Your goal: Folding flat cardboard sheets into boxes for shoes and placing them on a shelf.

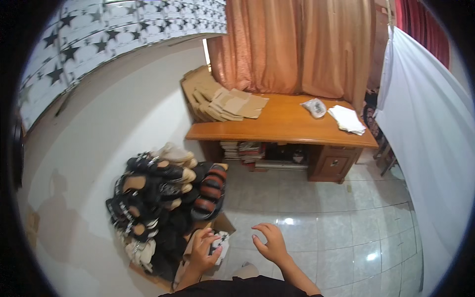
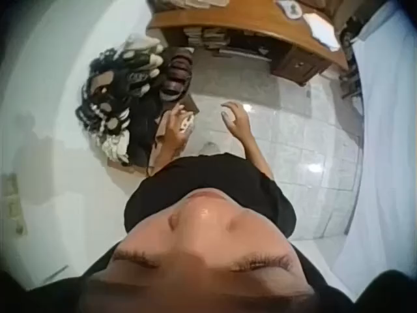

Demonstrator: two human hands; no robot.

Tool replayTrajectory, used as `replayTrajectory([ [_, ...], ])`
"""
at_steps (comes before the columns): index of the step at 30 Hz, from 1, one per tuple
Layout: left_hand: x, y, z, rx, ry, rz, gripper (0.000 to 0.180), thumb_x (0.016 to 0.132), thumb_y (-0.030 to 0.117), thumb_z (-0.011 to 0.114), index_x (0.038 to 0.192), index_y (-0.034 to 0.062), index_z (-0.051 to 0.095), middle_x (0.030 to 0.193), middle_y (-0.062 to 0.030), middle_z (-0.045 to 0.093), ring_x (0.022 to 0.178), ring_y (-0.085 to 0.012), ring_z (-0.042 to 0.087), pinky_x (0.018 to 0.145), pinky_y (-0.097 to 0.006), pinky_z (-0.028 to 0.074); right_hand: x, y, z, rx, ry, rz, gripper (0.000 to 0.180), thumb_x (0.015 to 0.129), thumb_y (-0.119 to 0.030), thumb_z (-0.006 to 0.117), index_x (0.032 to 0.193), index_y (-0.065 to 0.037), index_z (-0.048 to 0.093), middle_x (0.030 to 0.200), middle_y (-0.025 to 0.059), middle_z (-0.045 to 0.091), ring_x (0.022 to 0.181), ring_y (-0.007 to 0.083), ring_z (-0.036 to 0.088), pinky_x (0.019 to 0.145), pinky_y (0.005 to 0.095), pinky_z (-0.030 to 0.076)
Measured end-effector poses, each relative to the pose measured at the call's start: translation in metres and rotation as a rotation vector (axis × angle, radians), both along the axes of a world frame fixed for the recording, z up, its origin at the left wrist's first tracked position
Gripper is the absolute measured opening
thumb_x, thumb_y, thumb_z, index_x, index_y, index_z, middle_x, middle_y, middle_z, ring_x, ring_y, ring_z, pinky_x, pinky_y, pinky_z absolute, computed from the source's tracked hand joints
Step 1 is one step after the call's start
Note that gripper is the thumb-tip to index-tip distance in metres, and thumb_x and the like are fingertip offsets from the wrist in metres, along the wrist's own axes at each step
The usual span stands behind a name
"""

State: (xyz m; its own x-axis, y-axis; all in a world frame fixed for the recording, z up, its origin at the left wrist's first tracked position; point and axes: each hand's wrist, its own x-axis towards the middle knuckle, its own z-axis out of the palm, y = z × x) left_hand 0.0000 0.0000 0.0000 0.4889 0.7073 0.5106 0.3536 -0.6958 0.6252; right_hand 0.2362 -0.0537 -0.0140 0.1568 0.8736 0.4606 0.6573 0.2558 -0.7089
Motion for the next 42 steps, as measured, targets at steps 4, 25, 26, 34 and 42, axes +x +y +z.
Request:
replayTrajectory([
  [4, 0.066, 0.052, -0.022, -0.085, -0.132, 0.112, 0.031, 0.072, 0.014, 0.069, 0.101, 0.0074, 0.064, 0.117, -0.0155, 0.051, 0.101, -0.0310, 0.055, 0.088, -0.039, 0.044, 0.060, 0.047, 0.006, -0.068, -0.070, 0.012, 0.032, 0.078, -0.019, 0.063, 0.107, -0.008, 0.060, 0.105, 0.0140, 0.059, 0.101, 0.0307, 0.054, 0.087, 0.0398, 0.040],
  [25, 0.346, 0.443, -0.141, -0.205, 0.490, 0.055, 0.053, 0.081, 0.033, 0.060, 0.129, 0.0136, 0.047, 0.132, -0.0126, 0.045, 0.127, -0.0283, 0.038, 0.104, -0.061, 0.019, 0.293, 0.407, -0.105, -0.731, -0.341, -0.152, 0.070, 0.083, -0.039, 0.058, 0.143, -0.021, 0.026, 0.149, 0.0195, 0.016, 0.138, 0.0386, 0.012, 0.101, 0.0678, 0.012],
  [26, 0.360, 0.462, -0.150, -0.148, 0.433, 0.133, 0.051, 0.080, 0.029, 0.061, 0.127, 0.0137, 0.049, 0.131, -0.0124, 0.046, 0.126, -0.0284, 0.038, 0.104, -0.061, 0.019, 0.306, 0.428, -0.114, -0.716, -0.342, -0.201, 0.070, 0.084, -0.039, 0.057, 0.143, -0.021, 0.025, 0.149, 0.0197, 0.015, 0.138, 0.0395, 0.011, 0.101, 0.0677, 0.011],
  [34, 0.444, 0.601, -0.180, -0.185, 0.483, 0.272, 0.054, 0.081, 0.029, 0.060, 0.130, 0.0133, 0.045, 0.136, -0.0137, 0.039, 0.131, -0.0307, 0.030, 0.104, -0.064, 0.013, 0.409, 0.591, -0.159, -0.823, -0.393, -0.134, 0.065, 0.088, -0.053, 0.040, 0.145, -0.027, 0.021, 0.152, 0.0155, 0.009, 0.140, 0.0357, 0.008, 0.105, 0.0646, 0.008],
  [42, 0.475, 0.684, -0.192, -0.231, 0.624, 0.365, 0.064, 0.085, 0.038, 0.054, 0.139, 0.0113, 0.031, 0.144, -0.0185, 0.026, 0.136, -0.0335, 0.020, 0.105, -0.063, 0.011, 0.433, 0.674, -0.171, -0.709, -0.495, -0.127, 0.064, 0.088, -0.056, 0.039, 0.143, -0.028, 0.024, 0.151, 0.0149, 0.014, 0.138, 0.0368, 0.012, 0.104, 0.0653, 0.010],
])
